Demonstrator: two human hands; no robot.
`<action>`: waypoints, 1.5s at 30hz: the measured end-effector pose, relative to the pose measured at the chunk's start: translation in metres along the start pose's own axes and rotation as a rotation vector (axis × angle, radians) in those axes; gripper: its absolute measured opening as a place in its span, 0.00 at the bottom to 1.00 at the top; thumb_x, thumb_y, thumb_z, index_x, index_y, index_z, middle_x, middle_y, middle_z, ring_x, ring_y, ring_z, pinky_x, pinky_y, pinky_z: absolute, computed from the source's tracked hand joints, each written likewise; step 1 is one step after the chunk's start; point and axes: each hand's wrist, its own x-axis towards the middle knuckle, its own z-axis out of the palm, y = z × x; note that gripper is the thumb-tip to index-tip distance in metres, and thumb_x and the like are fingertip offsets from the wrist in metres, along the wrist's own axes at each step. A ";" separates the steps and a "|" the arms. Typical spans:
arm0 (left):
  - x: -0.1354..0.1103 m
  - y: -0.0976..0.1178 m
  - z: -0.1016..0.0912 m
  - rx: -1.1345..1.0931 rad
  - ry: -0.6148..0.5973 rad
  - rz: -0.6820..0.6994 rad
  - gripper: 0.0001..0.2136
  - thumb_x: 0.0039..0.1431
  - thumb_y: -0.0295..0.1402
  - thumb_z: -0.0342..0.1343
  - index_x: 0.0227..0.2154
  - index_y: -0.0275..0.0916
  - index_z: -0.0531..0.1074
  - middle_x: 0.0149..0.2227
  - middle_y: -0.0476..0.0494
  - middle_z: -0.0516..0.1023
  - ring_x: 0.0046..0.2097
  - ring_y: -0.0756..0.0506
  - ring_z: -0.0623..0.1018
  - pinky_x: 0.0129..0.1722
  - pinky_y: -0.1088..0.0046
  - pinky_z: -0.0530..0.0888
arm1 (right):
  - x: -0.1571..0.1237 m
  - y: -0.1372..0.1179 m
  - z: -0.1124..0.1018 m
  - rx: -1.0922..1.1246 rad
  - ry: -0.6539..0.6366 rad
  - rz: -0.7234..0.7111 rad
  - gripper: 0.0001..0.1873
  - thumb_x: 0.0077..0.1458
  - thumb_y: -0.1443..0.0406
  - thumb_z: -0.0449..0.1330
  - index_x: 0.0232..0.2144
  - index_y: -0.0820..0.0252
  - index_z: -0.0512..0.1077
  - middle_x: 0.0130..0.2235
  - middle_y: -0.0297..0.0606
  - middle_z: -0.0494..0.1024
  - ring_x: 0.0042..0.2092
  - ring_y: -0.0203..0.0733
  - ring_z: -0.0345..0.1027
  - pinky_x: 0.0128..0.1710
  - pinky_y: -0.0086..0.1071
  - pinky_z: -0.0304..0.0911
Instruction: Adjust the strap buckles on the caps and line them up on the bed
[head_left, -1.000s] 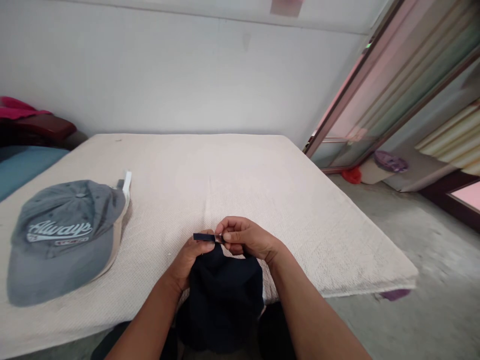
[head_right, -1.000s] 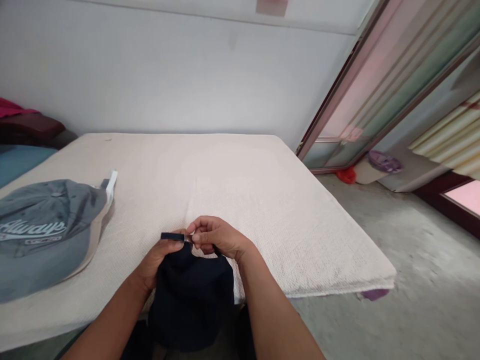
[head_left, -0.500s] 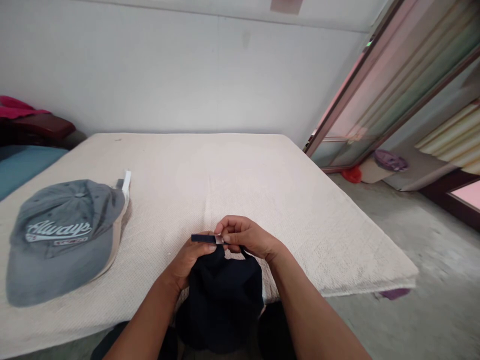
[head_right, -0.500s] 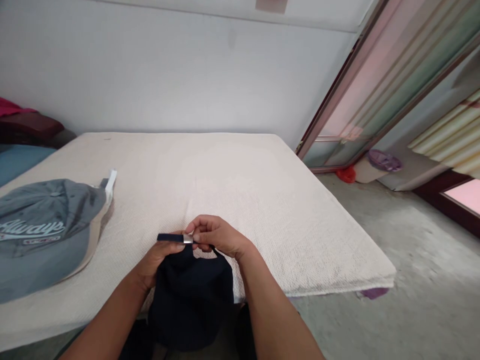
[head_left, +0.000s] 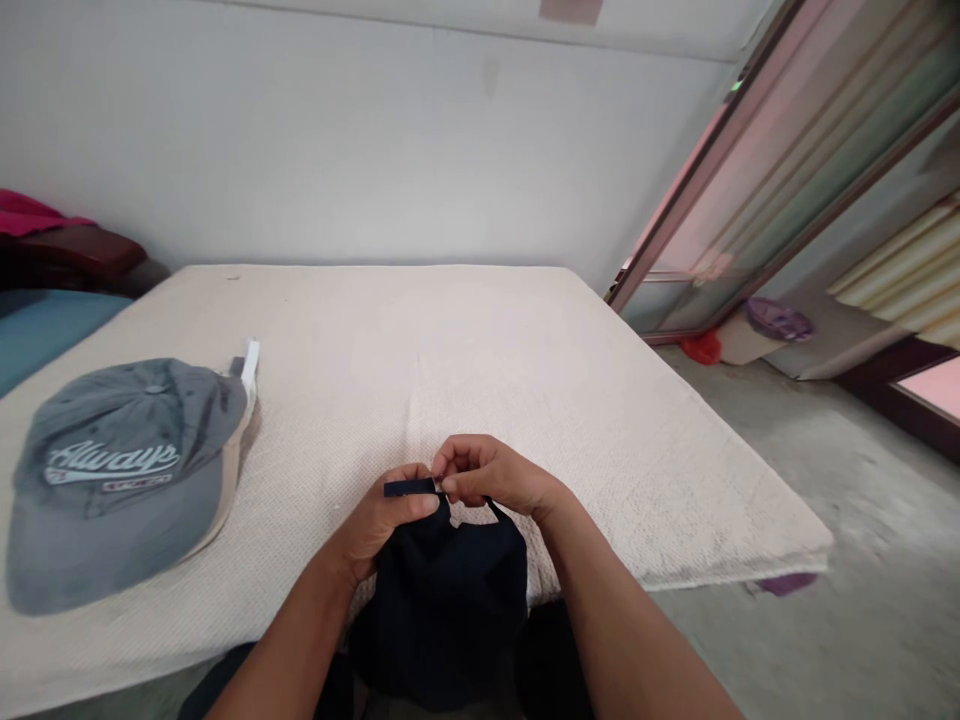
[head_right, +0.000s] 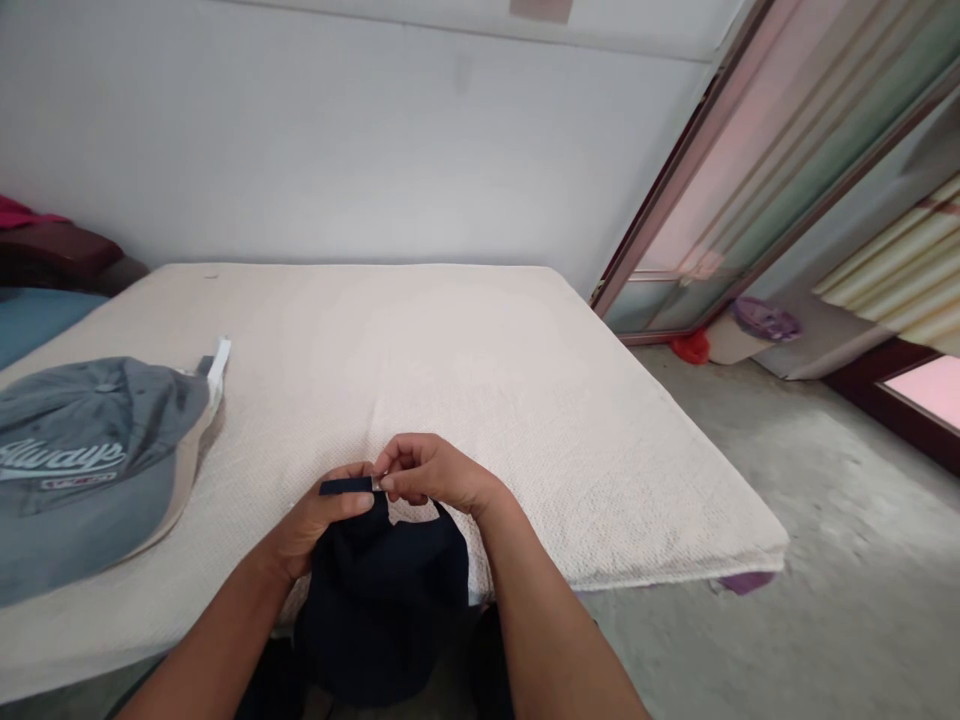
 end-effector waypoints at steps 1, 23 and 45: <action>0.000 0.000 0.001 -0.003 -0.002 -0.002 0.09 0.49 0.31 0.63 0.34 0.36 0.74 0.26 0.50 0.71 0.26 0.53 0.69 0.26 0.78 0.64 | 0.000 0.000 0.000 -0.014 0.006 0.007 0.08 0.48 0.69 0.63 0.34 0.62 0.71 0.23 0.29 0.70 0.22 0.28 0.56 0.19 0.23 0.48; 0.004 0.000 0.004 0.069 0.205 0.042 0.11 0.49 0.36 0.63 0.21 0.36 0.68 0.17 0.55 0.65 0.20 0.55 0.63 0.21 0.80 0.59 | 0.004 0.007 0.003 -0.049 0.070 0.100 0.13 0.50 0.59 0.62 0.24 0.63 0.68 0.18 0.28 0.65 0.19 0.27 0.52 0.18 0.23 0.47; 0.001 0.027 -0.013 -0.488 0.257 0.009 0.14 0.59 0.43 0.50 0.32 0.40 0.77 0.27 0.46 0.81 0.38 0.42 0.80 0.41 0.67 0.75 | -0.013 0.001 -0.009 0.233 0.200 0.067 0.12 0.47 0.61 0.66 0.32 0.63 0.73 0.29 0.33 0.72 0.28 0.30 0.62 0.27 0.25 0.56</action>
